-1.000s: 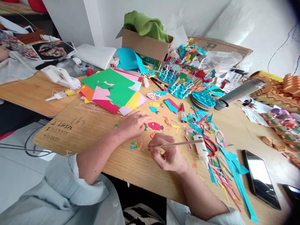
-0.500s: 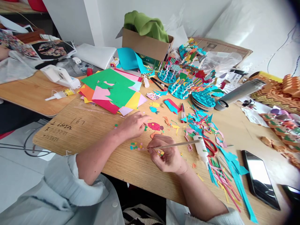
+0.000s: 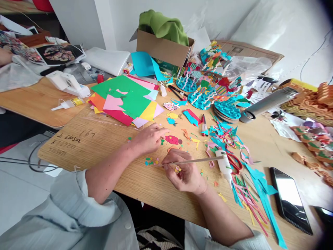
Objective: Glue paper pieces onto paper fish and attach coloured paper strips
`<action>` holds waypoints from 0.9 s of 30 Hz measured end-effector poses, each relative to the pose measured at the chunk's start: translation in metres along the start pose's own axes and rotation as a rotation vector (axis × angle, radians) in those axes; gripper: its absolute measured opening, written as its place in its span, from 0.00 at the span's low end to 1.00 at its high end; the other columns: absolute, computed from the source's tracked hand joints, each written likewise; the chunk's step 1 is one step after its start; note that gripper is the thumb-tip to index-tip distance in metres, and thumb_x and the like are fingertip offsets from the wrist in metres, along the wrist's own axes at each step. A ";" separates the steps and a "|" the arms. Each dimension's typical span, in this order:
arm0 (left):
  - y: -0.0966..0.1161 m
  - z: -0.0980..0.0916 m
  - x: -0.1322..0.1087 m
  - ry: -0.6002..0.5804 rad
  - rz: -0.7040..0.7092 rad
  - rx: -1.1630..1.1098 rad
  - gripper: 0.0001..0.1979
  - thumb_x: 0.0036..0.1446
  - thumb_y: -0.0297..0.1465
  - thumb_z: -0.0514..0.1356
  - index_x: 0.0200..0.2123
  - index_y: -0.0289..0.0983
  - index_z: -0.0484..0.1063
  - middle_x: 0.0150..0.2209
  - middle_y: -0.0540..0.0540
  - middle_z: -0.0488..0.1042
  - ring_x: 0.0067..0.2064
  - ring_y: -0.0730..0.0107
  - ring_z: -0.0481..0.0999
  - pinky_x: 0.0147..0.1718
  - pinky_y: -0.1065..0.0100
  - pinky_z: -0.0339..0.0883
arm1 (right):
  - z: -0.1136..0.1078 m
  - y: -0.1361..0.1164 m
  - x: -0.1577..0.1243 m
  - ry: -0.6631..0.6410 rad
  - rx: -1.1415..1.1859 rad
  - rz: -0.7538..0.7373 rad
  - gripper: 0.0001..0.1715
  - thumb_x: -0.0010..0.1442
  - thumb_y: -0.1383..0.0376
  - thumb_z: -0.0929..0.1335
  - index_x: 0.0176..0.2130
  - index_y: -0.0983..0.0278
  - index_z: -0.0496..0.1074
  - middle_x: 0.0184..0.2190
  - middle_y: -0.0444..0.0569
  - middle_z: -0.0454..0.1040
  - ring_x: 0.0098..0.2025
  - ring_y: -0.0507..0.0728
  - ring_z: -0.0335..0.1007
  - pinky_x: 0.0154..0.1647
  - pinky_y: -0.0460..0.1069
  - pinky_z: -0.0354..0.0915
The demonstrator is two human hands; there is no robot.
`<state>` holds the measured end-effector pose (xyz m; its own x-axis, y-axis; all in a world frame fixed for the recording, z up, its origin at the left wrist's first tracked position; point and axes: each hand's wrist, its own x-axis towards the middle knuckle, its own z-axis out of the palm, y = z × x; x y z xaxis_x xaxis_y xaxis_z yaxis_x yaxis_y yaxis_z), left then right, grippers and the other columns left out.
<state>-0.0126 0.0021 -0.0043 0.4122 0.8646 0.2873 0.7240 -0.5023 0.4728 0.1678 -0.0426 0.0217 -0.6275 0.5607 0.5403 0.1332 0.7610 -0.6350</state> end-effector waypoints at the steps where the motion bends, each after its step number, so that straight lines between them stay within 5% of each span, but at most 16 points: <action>1: 0.000 0.000 0.000 -0.004 -0.003 -0.001 0.29 0.50 0.16 0.52 0.54 0.38 0.70 0.39 0.47 0.79 0.48 0.64 0.73 0.50 0.61 0.68 | 0.000 0.000 0.000 -0.012 -0.001 0.003 0.09 0.54 0.75 0.64 0.33 0.62 0.68 0.23 0.45 0.72 0.24 0.52 0.66 0.26 0.48 0.63; 10: 0.001 -0.001 0.000 0.005 -0.004 -0.022 0.29 0.50 0.15 0.51 0.54 0.39 0.71 0.39 0.48 0.79 0.48 0.64 0.74 0.51 0.61 0.68 | 0.002 0.001 -0.001 -0.089 -0.060 0.048 0.08 0.57 0.73 0.63 0.36 0.62 0.69 0.27 0.47 0.74 0.28 0.54 0.70 0.30 0.50 0.67; 27: -0.001 0.001 0.000 0.004 -0.005 -0.011 0.30 0.49 0.15 0.51 0.55 0.39 0.70 0.40 0.48 0.79 0.49 0.64 0.73 0.52 0.60 0.67 | 0.002 0.002 -0.002 -0.043 -0.049 0.013 0.09 0.56 0.74 0.63 0.35 0.62 0.68 0.26 0.47 0.74 0.27 0.54 0.69 0.29 0.50 0.66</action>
<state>-0.0127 0.0027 -0.0056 0.4066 0.8670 0.2881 0.7200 -0.4982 0.4832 0.1675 -0.0429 0.0181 -0.6576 0.5567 0.5076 0.1784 0.7696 -0.6131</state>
